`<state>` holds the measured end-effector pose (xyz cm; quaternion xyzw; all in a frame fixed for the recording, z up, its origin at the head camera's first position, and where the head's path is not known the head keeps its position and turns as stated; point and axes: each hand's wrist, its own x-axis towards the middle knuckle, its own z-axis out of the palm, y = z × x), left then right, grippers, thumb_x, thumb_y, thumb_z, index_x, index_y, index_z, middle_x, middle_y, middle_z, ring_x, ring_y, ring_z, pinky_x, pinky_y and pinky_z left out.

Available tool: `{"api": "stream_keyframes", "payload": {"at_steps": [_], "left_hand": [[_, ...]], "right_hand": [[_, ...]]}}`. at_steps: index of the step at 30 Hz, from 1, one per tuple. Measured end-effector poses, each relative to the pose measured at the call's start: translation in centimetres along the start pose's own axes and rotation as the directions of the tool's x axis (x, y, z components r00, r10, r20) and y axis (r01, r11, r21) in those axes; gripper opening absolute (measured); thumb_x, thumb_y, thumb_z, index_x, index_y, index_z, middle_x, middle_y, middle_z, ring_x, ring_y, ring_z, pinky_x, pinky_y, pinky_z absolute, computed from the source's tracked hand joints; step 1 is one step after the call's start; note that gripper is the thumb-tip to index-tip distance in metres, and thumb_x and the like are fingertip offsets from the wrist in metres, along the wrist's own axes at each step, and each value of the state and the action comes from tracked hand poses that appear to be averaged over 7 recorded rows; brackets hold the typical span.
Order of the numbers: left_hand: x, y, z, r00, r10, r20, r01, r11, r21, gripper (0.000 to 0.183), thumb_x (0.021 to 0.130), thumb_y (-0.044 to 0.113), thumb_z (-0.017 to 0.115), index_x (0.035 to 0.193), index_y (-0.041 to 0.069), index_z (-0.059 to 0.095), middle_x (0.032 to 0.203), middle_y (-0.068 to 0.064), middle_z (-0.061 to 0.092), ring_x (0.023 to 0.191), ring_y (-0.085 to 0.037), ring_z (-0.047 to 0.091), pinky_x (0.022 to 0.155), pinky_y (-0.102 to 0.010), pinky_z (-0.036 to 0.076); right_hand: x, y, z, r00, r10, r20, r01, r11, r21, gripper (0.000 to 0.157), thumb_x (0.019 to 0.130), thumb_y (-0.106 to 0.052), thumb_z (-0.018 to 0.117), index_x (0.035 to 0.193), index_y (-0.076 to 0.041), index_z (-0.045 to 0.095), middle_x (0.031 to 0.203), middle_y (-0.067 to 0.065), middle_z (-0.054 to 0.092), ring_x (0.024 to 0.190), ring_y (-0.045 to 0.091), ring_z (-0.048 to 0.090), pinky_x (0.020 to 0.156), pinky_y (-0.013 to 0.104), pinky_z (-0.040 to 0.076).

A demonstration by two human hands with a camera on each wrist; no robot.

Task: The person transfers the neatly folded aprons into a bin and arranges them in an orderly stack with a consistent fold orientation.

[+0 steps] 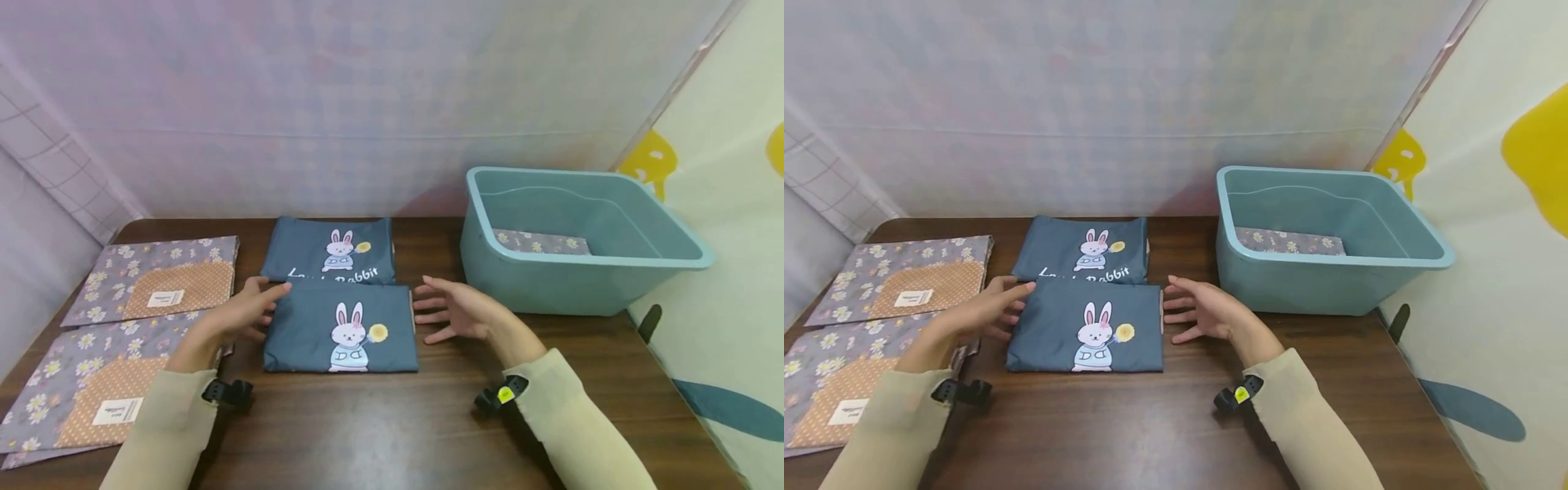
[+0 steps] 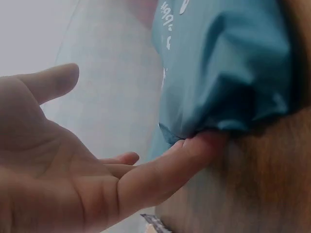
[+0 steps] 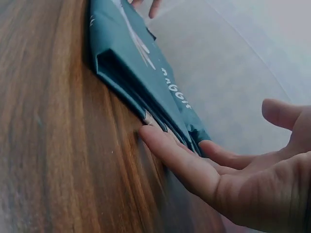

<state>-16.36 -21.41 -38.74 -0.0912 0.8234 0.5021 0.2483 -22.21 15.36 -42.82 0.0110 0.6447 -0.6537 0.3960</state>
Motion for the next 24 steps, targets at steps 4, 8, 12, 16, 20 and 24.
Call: {"api": "stream_keyframes", "payload": {"at_steps": [4, 8, 12, 16, 20, 24], "left_hand": [[0.3, -0.8, -0.7, 0.998, 0.019, 0.054, -0.013, 0.993, -0.115, 0.084, 0.106, 0.045, 0.035, 0.155, -0.002, -0.014, 0.152, -0.043, 0.02, 0.136, -0.057, 0.038, 0.093, -0.055, 0.057], [0.8, -1.6, -1.7, 0.986, 0.035, 0.163, -0.001, 0.98, -0.199, 0.081, 0.107, 0.042, 0.028, 0.156, -0.001, -0.021, 0.156, -0.047, 0.004, 0.144, -0.061, 0.024, 0.102, -0.055, 0.053], [1.1, -1.9, -2.1, 0.977, 0.008, 0.215, 0.042, 0.973, -0.225, 0.081, 0.107, 0.042, 0.025, 0.156, -0.002, -0.022, 0.161, -0.043, -0.004, 0.15, -0.058, 0.013, 0.112, -0.055, 0.045], [1.4, -2.2, -1.9, 0.976, 0.013, 0.216, 0.037, 0.973, -0.227, 0.076, 0.108, 0.039, 0.025, 0.158, -0.006, -0.009, 0.162, -0.041, -0.003, 0.151, -0.055, 0.013, 0.112, -0.054, 0.044], [1.8, -2.5, -1.6, 0.982, 0.037, 0.187, -0.002, 0.983, -0.184, 0.07, 0.108, 0.036, 0.028, 0.157, -0.009, 0.009, 0.161, -0.039, 0.012, 0.148, -0.05, 0.027, 0.106, -0.048, 0.048], [1.9, -2.5, -1.2, 0.99, 0.036, 0.136, -0.018, 0.991, -0.133, 0.063, 0.108, 0.033, 0.034, 0.15, -0.013, 0.024, 0.151, -0.034, 0.033, 0.137, -0.039, 0.046, 0.097, -0.039, 0.053]], "right_hand": [[-0.1, 0.2, -0.3, 1.0, 0.011, 0.018, -0.013, 0.998, 0.065, 0.073, 0.105, -0.053, 0.039, 0.159, -0.007, 0.024, 0.163, 0.02, 0.027, 0.145, 0.041, 0.038, 0.102, 0.058, 0.053], [0.0, 0.3, -0.3, 1.0, 0.019, 0.006, -0.019, 0.996, 0.09, 0.075, 0.104, -0.054, 0.041, 0.159, -0.007, 0.022, 0.163, 0.019, 0.026, 0.144, 0.04, 0.038, 0.104, 0.057, 0.052], [0.2, 0.3, -0.2, 1.0, 0.024, -0.019, -0.022, 0.994, 0.109, 0.076, 0.104, -0.055, 0.043, 0.159, -0.007, 0.021, 0.161, 0.019, 0.028, 0.142, 0.038, 0.04, 0.104, 0.057, 0.051], [0.5, 0.4, 0.0, 0.999, 0.029, -0.045, -0.023, 0.99, 0.142, 0.078, 0.104, -0.054, 0.042, 0.16, -0.005, 0.018, 0.161, 0.019, 0.029, 0.14, 0.036, 0.04, 0.105, 0.055, 0.051], [0.8, 0.5, 0.3, 0.998, 0.025, -0.061, -0.014, 0.986, 0.168, 0.078, 0.105, -0.052, 0.041, 0.16, -0.003, 0.017, 0.161, 0.018, 0.028, 0.138, 0.032, 0.039, 0.106, 0.053, 0.05], [0.9, 0.6, 0.5, 0.997, 0.024, -0.074, -0.012, 0.987, 0.16, 0.075, 0.105, -0.051, 0.04, 0.159, -0.002, 0.022, 0.162, 0.018, 0.029, 0.139, 0.032, 0.039, 0.107, 0.053, 0.05]]}}
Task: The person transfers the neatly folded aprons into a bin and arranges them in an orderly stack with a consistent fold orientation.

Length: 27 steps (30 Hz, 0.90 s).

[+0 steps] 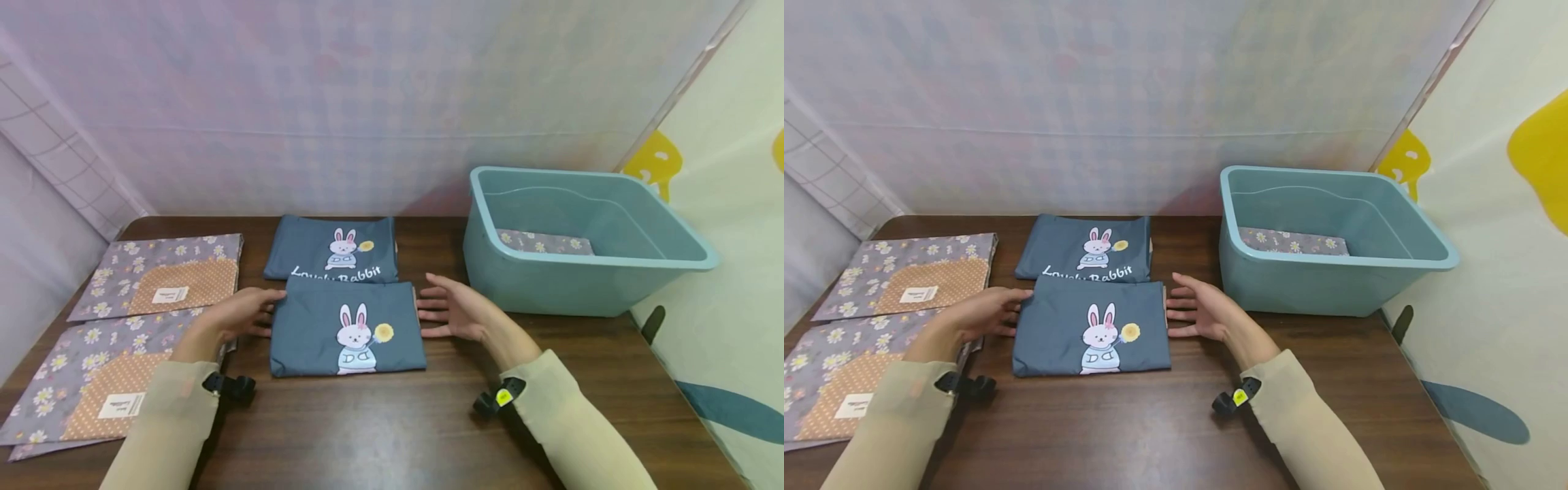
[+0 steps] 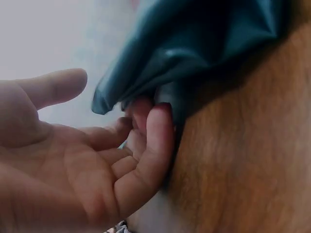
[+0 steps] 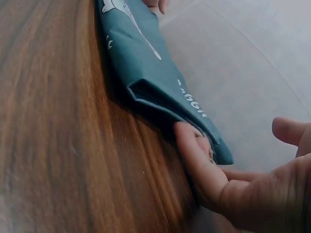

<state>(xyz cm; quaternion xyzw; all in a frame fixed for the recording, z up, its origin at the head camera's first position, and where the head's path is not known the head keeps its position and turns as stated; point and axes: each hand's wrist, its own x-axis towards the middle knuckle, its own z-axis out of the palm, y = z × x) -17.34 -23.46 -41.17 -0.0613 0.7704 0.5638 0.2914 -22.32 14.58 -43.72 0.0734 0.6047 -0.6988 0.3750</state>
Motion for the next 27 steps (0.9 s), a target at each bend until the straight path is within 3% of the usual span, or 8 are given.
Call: {"api": "stream_keyframes", "payload": {"at_steps": [3, 7, 10, 20, 27], "left_hand": [[-0.2, 0.2, 0.2, 1.0, 0.002, -0.003, -0.002, 1.0, 0.017, 0.064, 0.108, 0.032, 0.034, 0.151, -0.013, 0.022, 0.152, -0.035, 0.03, 0.139, -0.043, 0.043, 0.098, -0.042, 0.053], [-0.6, 0.7, 0.3, 1.0, -0.005, 0.015, 0.004, 1.0, 0.031, 0.068, 0.108, 0.035, 0.035, 0.155, -0.009, 0.013, 0.16, -0.038, 0.012, 0.148, -0.055, 0.023, 0.097, -0.051, 0.054], [-0.7, 0.9, 0.4, 0.999, -0.015, 0.035, 0.014, 0.999, 0.032, 0.071, 0.108, 0.037, 0.036, 0.158, -0.003, 0.006, 0.163, -0.036, 0.003, 0.149, -0.058, 0.016, 0.092, -0.052, 0.055], [-0.4, 1.0, 0.7, 0.997, -0.019, 0.078, 0.018, 1.0, 0.018, 0.079, 0.108, 0.033, 0.036, 0.159, -0.001, -0.016, 0.163, -0.037, -0.008, 0.149, -0.058, 0.016, 0.081, -0.04, 0.058], [-0.4, 0.8, 0.8, 0.995, 0.02, 0.094, -0.017, 0.999, -0.039, 0.076, 0.109, 0.027, 0.033, 0.158, -0.001, -0.017, 0.164, -0.037, -0.005, 0.149, -0.057, 0.018, 0.078, -0.037, 0.06]], "right_hand": [[0.0, 0.0, 0.1, 1.0, -0.002, -0.003, 0.002, 0.999, -0.036, 0.075, 0.104, -0.053, 0.041, 0.158, -0.003, 0.027, 0.163, 0.016, 0.03, 0.142, 0.033, 0.038, 0.106, 0.052, 0.051], [-0.1, 0.0, 0.3, 1.0, -0.006, 0.005, 0.007, 0.997, -0.073, 0.073, 0.103, -0.055, 0.043, 0.158, -0.009, 0.031, 0.163, 0.015, 0.031, 0.145, 0.035, 0.037, 0.104, 0.051, 0.052], [-0.1, -0.1, 0.4, 1.0, -0.008, 0.007, 0.009, 0.997, -0.08, 0.067, 0.103, -0.053, 0.044, 0.157, -0.015, 0.034, 0.162, 0.016, 0.033, 0.145, 0.037, 0.038, 0.102, 0.051, 0.053], [-0.7, -0.4, 0.3, 0.989, 0.017, 0.145, -0.017, 1.0, -0.001, 0.059, 0.106, -0.046, 0.04, 0.159, -0.026, 0.022, 0.166, 0.02, 0.02, 0.144, 0.046, 0.037, 0.095, 0.056, 0.054], [-0.8, -0.3, 0.2, 0.983, 0.039, 0.179, -0.049, 0.997, 0.054, 0.058, 0.106, -0.046, 0.041, 0.158, -0.03, 0.021, 0.166, 0.021, 0.021, 0.136, 0.042, 0.045, 0.09, 0.054, 0.056]]}}
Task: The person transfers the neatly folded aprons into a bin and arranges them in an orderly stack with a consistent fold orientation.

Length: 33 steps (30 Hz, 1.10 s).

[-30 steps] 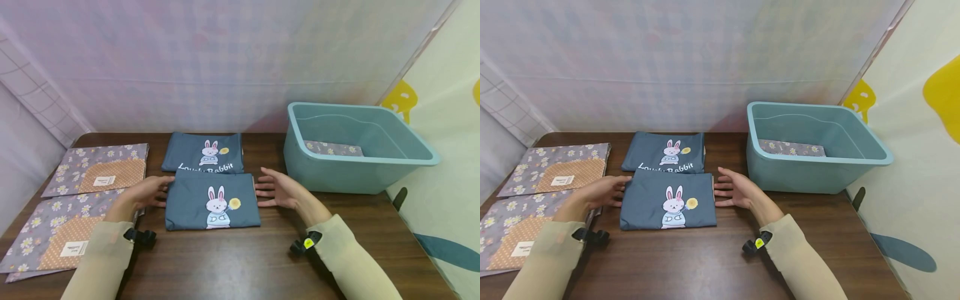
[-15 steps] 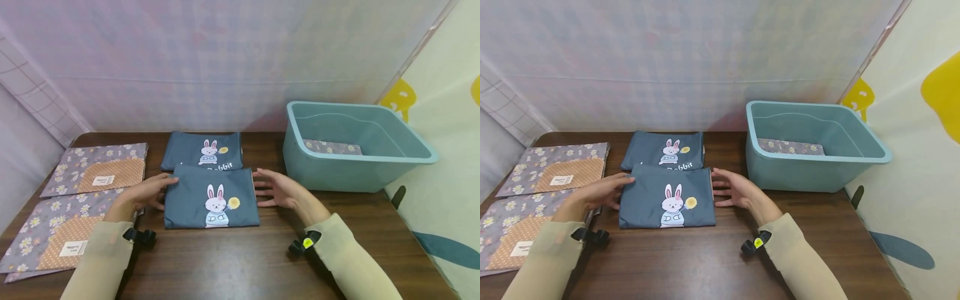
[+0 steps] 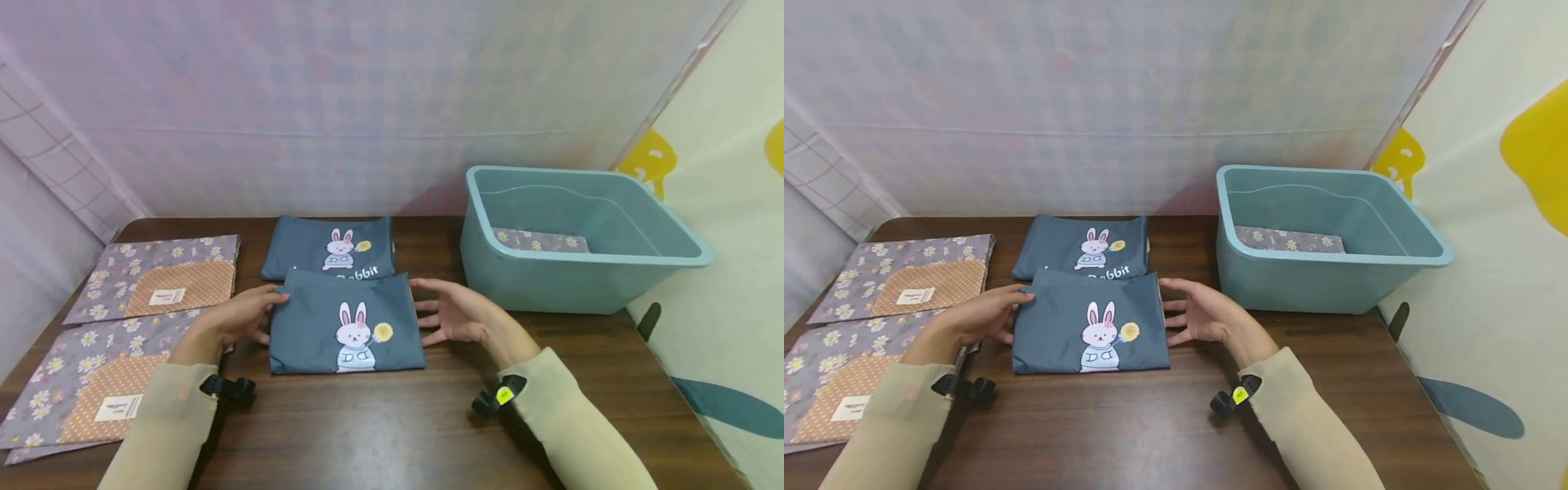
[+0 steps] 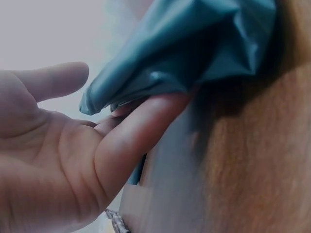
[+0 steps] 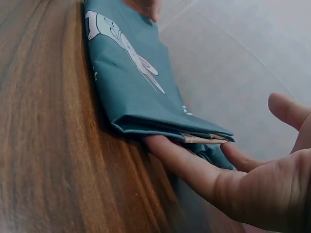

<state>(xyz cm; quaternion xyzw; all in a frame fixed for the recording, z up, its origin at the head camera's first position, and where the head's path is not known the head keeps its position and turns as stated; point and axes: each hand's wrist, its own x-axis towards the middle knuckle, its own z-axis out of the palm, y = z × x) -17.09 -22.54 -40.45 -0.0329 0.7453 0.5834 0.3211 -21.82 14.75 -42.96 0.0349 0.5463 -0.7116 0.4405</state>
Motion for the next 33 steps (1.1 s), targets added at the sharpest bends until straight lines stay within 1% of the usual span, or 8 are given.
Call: {"api": "stream_keyframes", "payload": {"at_steps": [9, 12, 16, 21, 23, 25, 29, 33], "left_hand": [[-0.1, 0.2, 0.1, 1.0, 0.004, 0.004, -0.004, 1.0, 0.01, 0.076, 0.109, 0.027, 0.033, 0.157, -0.004, -0.016, 0.164, -0.036, 0.002, 0.148, -0.053, 0.024, 0.07, -0.03, 0.059], [-0.2, 0.3, 0.2, 1.0, 0.018, 0.006, -0.018, 1.0, 0.017, 0.074, 0.108, 0.028, 0.033, 0.158, -0.006, -0.01, 0.162, -0.036, 0.01, 0.143, -0.049, 0.033, 0.069, -0.029, 0.059], [-0.3, 0.2, 0.3, 0.999, 0.043, 0.006, -0.043, 0.999, 0.006, 0.071, 0.108, 0.029, 0.034, 0.159, -0.006, 0.0, 0.157, -0.035, 0.022, 0.128, -0.037, 0.05, 0.072, -0.031, 0.059], [-0.1, 0.1, 0.2, 0.997, 0.076, 0.002, -0.076, 0.997, -0.023, 0.065, 0.108, 0.029, 0.036, 0.155, -0.007, 0.011, 0.145, -0.026, 0.04, 0.108, -0.018, 0.059, 0.073, -0.032, 0.059], [-0.1, 0.0, 0.1, 0.996, 0.09, 0.004, -0.09, 0.995, -0.038, 0.06, 0.108, 0.029, 0.037, 0.152, -0.007, 0.017, 0.135, -0.018, 0.049, 0.103, -0.015, 0.06, 0.074, -0.032, 0.059], [-0.1, 0.0, 0.1, 0.995, 0.104, 0.005, -0.103, 0.993, -0.055, 0.053, 0.108, 0.029, 0.037, 0.146, -0.006, 0.025, 0.122, -0.009, 0.056, 0.098, -0.013, 0.062, 0.076, -0.033, 0.06], [-0.1, -0.2, -0.2, 0.993, 0.12, 0.02, -0.118, 0.989, -0.086, 0.039, 0.107, 0.028, 0.038, 0.132, -0.002, 0.039, 0.104, 0.004, 0.061, 0.093, -0.011, 0.064, 0.076, -0.034, 0.06], [-0.2, -0.3, -0.5, 0.991, 0.132, 0.025, -0.129, 0.986, -0.103, 0.036, 0.108, 0.028, 0.039, 0.129, 0.0, 0.043, 0.102, 0.007, 0.063, 0.095, -0.009, 0.063, 0.079, -0.036, 0.06]], "right_hand": [[0.2, 0.2, 0.2, 1.0, 0.018, -0.025, -0.017, 1.0, 0.022, 0.063, 0.105, -0.048, 0.041, 0.159, -0.031, 0.014, 0.164, 0.019, 0.026, 0.112, 0.028, 0.062, 0.08, 0.042, 0.061], [0.2, 0.2, 0.2, 0.999, 0.011, -0.031, -0.011, 1.0, 0.003, 0.065, 0.106, -0.048, 0.04, 0.161, -0.026, 0.014, 0.165, 0.016, 0.026, 0.109, 0.025, 0.065, 0.08, 0.039, 0.062], [0.2, 0.3, 0.2, 0.999, 0.012, -0.034, -0.013, 0.999, -0.029, 0.065, 0.106, -0.049, 0.039, 0.159, -0.015, 0.024, 0.163, 0.012, 0.031, 0.11, 0.022, 0.065, 0.083, 0.037, 0.06], [0.2, 0.6, 0.4, 0.999, -0.035, -0.017, 0.035, 0.999, -0.012, 0.037, 0.107, -0.043, 0.04, 0.135, -0.02, 0.049, 0.139, 0.004, 0.051, 0.108, 0.021, 0.064, 0.086, 0.037, 0.059], [0.3, 0.7, 0.4, 0.998, -0.065, -0.002, 0.065, 0.998, -0.005, 0.027, 0.108, -0.04, 0.039, 0.125, -0.024, 0.052, 0.13, 0.001, 0.054, 0.107, 0.019, 0.063, 0.085, 0.036, 0.058], [0.3, 0.8, 0.5, 0.996, -0.09, 0.0, 0.09, 0.996, -0.007, 0.023, 0.108, -0.038, 0.039, 0.122, -0.026, 0.053, 0.127, 0.001, 0.055, 0.106, 0.018, 0.063, 0.084, 0.036, 0.058], [0.4, 0.9, 0.6, 0.994, -0.11, -0.002, 0.11, 0.994, -0.025, 0.029, 0.108, -0.036, 0.041, 0.135, -0.025, 0.046, 0.127, 0.001, 0.055, 0.107, 0.019, 0.062, 0.084, 0.037, 0.058], [0.7, 1.1, 0.7, 0.992, -0.127, 0.014, 0.128, 0.991, -0.044, 0.05, 0.108, -0.03, 0.042, 0.156, -0.025, 0.027, 0.135, 0.005, 0.053, 0.11, 0.021, 0.06, 0.087, 0.04, 0.057]]}}
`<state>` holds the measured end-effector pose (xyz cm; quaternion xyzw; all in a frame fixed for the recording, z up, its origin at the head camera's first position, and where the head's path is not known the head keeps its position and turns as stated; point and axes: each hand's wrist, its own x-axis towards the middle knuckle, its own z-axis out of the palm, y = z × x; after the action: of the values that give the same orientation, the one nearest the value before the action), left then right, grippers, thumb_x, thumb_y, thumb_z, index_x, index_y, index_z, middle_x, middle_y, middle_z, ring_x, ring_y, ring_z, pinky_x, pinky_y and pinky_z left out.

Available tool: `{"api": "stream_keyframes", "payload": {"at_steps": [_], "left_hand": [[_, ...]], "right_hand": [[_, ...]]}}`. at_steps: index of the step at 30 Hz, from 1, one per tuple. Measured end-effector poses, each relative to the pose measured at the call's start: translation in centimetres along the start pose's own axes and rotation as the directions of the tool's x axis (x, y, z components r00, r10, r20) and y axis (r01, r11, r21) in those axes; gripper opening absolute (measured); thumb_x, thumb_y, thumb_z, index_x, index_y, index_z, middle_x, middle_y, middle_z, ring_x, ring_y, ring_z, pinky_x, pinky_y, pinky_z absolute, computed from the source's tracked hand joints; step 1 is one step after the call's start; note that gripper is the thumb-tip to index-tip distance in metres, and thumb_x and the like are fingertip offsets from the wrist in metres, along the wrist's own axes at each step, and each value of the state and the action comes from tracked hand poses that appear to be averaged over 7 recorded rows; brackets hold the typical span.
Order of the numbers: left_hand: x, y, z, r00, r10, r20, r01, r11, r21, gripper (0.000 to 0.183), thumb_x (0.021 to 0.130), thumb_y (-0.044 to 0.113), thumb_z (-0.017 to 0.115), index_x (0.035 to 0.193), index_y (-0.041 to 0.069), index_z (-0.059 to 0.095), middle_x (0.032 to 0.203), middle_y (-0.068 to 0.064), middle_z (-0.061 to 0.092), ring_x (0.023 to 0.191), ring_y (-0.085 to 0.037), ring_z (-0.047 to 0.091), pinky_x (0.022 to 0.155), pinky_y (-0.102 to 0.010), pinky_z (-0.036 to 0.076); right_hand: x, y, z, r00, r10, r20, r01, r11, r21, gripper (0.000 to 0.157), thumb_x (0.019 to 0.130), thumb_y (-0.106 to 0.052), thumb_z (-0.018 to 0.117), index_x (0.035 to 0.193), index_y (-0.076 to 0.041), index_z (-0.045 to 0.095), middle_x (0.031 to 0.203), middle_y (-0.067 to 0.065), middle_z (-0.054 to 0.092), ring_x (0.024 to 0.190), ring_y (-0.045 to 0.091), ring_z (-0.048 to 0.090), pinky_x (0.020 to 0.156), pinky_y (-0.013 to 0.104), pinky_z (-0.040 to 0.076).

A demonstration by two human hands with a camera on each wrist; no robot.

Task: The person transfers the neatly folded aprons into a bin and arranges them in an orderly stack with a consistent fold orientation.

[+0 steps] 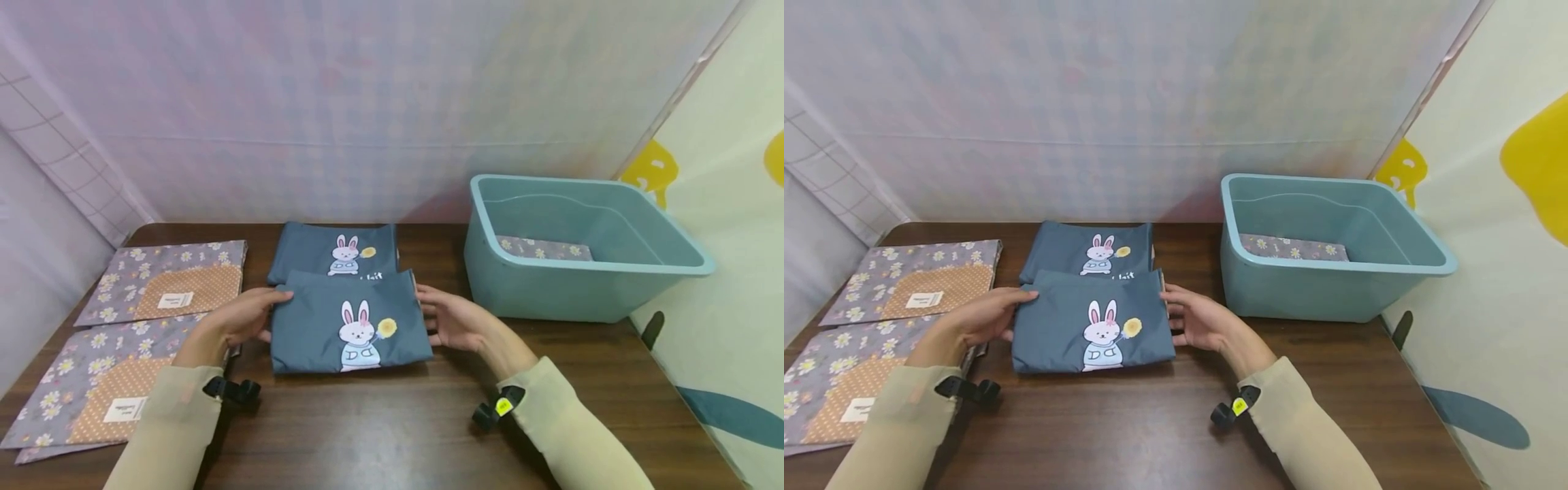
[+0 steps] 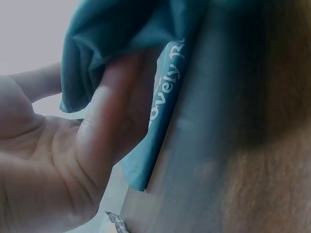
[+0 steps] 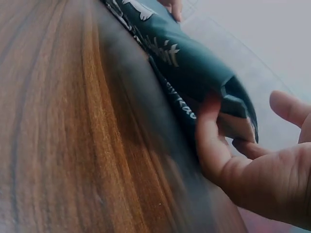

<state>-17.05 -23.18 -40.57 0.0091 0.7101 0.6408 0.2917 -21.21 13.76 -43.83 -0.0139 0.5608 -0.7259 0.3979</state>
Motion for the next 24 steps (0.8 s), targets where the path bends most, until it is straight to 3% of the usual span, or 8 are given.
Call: {"api": "stream_keyframes", "payload": {"at_steps": [5, 9, 13, 17, 21, 24], "left_hand": [[0.0, -0.1, 0.0, 1.0, 0.011, -0.017, -0.011, 1.0, -0.001, 0.041, 0.108, 0.029, 0.04, 0.133, -0.003, 0.039, 0.101, 0.007, 0.064, 0.095, -0.008, 0.064, 0.082, -0.037, 0.06], [0.2, -0.2, 0.1, 0.999, 0.007, -0.047, -0.007, 1.0, 0.017, 0.046, 0.109, 0.03, 0.041, 0.137, -0.007, 0.035, 0.101, 0.005, 0.064, 0.092, -0.008, 0.066, 0.081, -0.035, 0.061], [0.4, -0.3, 0.0, 0.998, -0.006, -0.065, 0.009, 0.999, 0.042, 0.054, 0.109, 0.031, 0.041, 0.141, -0.01, 0.031, 0.101, 0.003, 0.064, 0.091, -0.008, 0.067, 0.081, -0.032, 0.06], [0.1, -0.3, -0.4, 0.999, -0.007, -0.034, 0.009, 0.998, 0.061, 0.064, 0.108, 0.034, 0.044, 0.15, -0.01, 0.021, 0.117, -0.007, 0.062, 0.097, -0.01, 0.066, 0.085, -0.035, 0.06], [-0.4, 0.0, -0.8, 0.999, 0.005, 0.044, -0.008, 0.999, 0.054, 0.075, 0.107, 0.032, 0.048, 0.158, -0.006, 0.007, 0.145, -0.026, 0.047, 0.111, -0.016, 0.066, 0.094, -0.044, 0.059], [-0.8, -0.1, -1.0, 0.999, 0.003, 0.054, -0.006, 0.998, 0.057, 0.076, 0.107, 0.028, 0.051, 0.159, -0.004, 0.006, 0.15, -0.028, 0.042, 0.114, -0.018, 0.065, 0.096, -0.046, 0.058]], "right_hand": [[-0.2, 0.0, 0.2, 0.999, 0.006, 0.034, -0.007, 1.0, 0.015, 0.066, 0.107, -0.022, 0.042, 0.163, -0.029, 0.009, 0.159, 0.016, 0.032, 0.125, 0.031, 0.052, 0.091, 0.046, 0.057], [-0.4, 0.0, 0.3, 0.998, 0.023, 0.066, -0.025, 0.999, 0.038, 0.074, 0.105, -0.017, 0.046, 0.164, -0.031, 0.002, 0.165, 0.022, 0.019, 0.133, 0.042, 0.046, 0.093, 0.054, 0.057], [-0.4, 0.0, 0.4, 0.998, 0.016, 0.068, -0.018, 1.0, 0.026, 0.078, 0.104, -0.01, 0.047, 0.164, -0.03, 0.003, 0.154, 0.022, 0.037, 0.12, 0.036, 0.061, 0.088, 0.05, 0.059], [-0.2, 0.1, 0.3, 0.998, -0.02, 0.054, 0.019, 1.0, 0.006, 0.077, 0.103, -0.003, 0.045, 0.164, -0.026, 0.006, 0.126, 0.013, 0.059, 0.099, 0.025, 0.071, 0.079, 0.042, 0.063], [-0.1, 0.2, 0.2, 0.999, -0.044, 0.025, 0.044, 0.999, 0.007, 0.075, 0.102, 0.0, 0.044, 0.164, -0.024, 0.009, 0.11, 0.008, 0.066, 0.09, 0.022, 0.072, 0.072, 0.038, 0.063], [-0.1, 0.2, 0.4, 0.999, -0.035, 0.008, 0.035, 0.999, 0.016, 0.075, 0.102, 0.001, 0.044, 0.164, -0.024, 0.012, 0.108, 0.007, 0.067, 0.088, 0.022, 0.073, 0.071, 0.038, 0.063]]}}
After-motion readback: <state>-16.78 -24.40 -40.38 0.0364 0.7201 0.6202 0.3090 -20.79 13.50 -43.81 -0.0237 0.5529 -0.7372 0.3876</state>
